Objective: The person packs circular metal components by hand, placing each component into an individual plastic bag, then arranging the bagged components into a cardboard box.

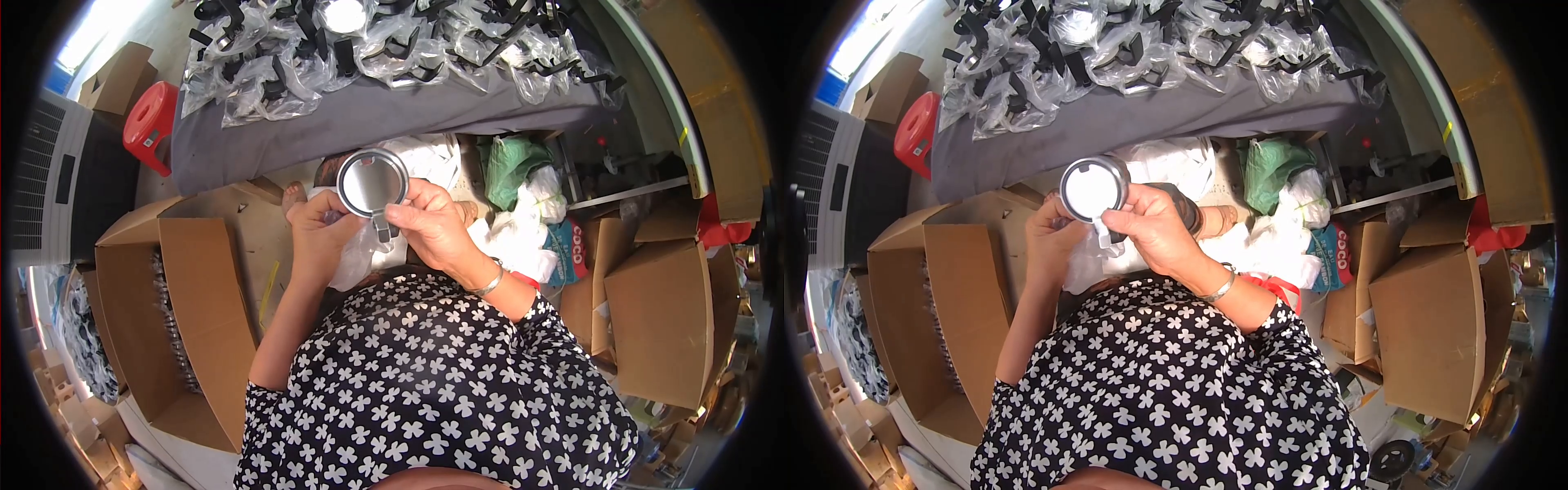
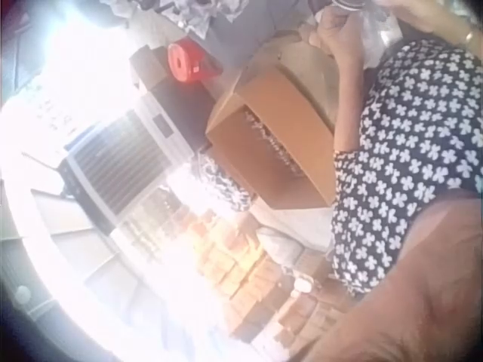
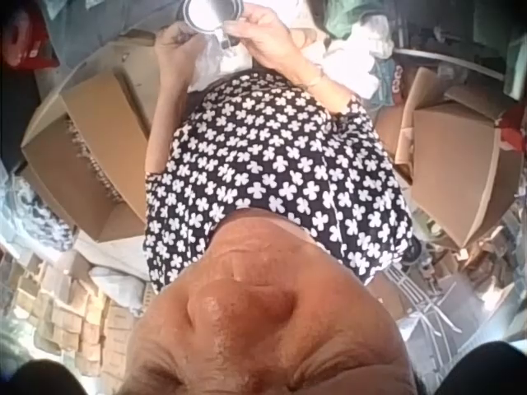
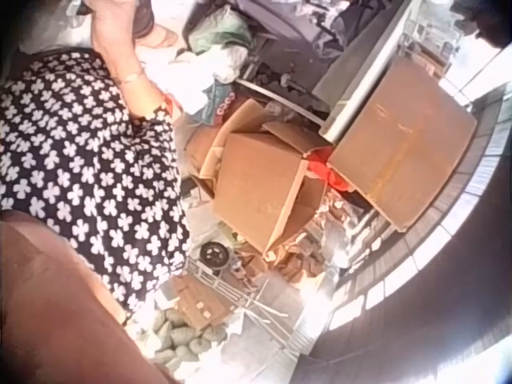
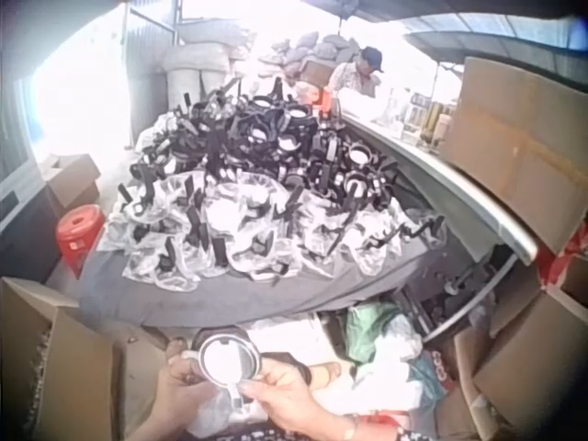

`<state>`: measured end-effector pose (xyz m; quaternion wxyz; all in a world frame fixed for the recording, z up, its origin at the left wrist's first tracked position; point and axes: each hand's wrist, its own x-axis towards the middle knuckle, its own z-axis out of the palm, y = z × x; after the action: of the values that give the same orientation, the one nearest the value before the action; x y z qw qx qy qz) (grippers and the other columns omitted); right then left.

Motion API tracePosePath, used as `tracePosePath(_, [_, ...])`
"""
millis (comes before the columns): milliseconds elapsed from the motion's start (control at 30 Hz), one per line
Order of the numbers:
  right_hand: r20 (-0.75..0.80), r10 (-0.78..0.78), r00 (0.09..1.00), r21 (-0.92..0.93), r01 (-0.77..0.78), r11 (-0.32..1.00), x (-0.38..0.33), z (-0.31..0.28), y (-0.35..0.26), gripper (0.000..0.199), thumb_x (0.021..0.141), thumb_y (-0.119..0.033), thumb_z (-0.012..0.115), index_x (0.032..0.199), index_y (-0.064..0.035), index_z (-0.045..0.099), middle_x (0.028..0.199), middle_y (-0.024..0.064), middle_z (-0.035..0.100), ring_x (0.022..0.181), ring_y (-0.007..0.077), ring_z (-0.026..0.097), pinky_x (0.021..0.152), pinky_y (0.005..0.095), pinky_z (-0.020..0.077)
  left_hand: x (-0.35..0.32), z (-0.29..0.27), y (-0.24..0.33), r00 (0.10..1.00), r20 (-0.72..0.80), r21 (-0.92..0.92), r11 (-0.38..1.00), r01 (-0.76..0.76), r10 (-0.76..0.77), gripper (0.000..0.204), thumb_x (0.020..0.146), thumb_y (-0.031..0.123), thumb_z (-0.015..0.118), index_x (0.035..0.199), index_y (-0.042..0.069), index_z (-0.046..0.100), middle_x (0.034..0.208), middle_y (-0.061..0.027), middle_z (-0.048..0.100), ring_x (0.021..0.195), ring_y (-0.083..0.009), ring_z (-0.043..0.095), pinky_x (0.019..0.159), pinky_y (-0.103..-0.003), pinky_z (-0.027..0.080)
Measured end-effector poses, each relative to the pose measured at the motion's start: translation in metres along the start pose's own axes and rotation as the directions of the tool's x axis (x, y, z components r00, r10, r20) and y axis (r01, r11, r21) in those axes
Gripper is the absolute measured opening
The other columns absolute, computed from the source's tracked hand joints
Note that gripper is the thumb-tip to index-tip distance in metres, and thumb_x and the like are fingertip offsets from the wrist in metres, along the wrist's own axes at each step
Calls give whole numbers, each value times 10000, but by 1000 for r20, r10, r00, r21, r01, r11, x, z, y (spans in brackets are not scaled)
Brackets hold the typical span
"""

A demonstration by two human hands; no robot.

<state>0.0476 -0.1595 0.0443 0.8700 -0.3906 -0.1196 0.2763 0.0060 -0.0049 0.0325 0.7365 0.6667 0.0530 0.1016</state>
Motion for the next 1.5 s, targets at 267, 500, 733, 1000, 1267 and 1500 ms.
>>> tracePosePath(267, [-38, -39, 999, 125, 43, 991, 4, -13, -9, 252, 821, -51, 557, 1049, 51, 521, 992, 108, 594, 867, 170, 577, 817, 334, 480, 0, -18, 11, 977, -95, -454, 881, 130, -193, 97, 802, 63, 544, 707, 48, 534, 757, -30, 574, 663, -71, 489, 649, -195, 396])
tracePosePath(500, [80, 57, 995, 204, -72, 976, 0, 0, -12, 235, 806, -31, 573, 1030, 35, 541, 1005, 74, 591, 896, 129, 558, 813, 253, 452, -2, 2, 5, 987, -161, -130, 991, -1, -21, 106, 739, -46, 605, 746, 33, 534, 734, 22, 555, 651, -33, 465, 581, -164, 375])
tracePosePath(733, [77, 83, 994, 116, -92, 989, 5, -10, 0, 226, 779, -35, 615, 994, 14, 563, 898, 28, 601, 768, 57, 528, 679, 182, 420, 0, 5, 8, 984, -174, -97, 994, -51, 33, 59, 787, -23, 583, 840, 2, 581, 746, 35, 550, 653, -33, 474, 595, -161, 383])
tracePosePath(1000, [186, 19, 982, -870, 155, 469, 7, -3, -22, 150, 726, -23, 640, 798, 19, 515, 711, 71, 543, 647, 143, 523, 580, 289, 415, 6, -13, 13, 950, -268, -405, 913, 42, -162, 56, 805, 22, 587, 860, 12, 589, 763, 11, 569, 677, -57, 501, 632, -182, 405])
tracePosePath(1267, [374, 26, 927, -927, 373, 50, 18, 9, -20, 217, 689, -54, 645, 781, 25, 464, 735, 170, 497, 687, 346, 489, 606, 376, 407, -12, -6, 21, 938, -184, 204, 945, -257, 295, 39, 768, 26, 617, 803, 19, 601, 722, -15, 579, 654, -83, 508, 618, -192, 392])
tracePosePath(1500, [11, -269, 963, -697, 200, 689, 47, 23, -9, 421, 699, -52, 682, 1075, 26, 512, 899, 95, 585, 740, 110, 526, 583, 241, 447, -21, 4, 35, 955, 118, 124, 951, -285, 271, 45, 766, -7, 587, 810, -2, 595, 714, -27, 576, 648, -81, 516, 587, -202, 403])
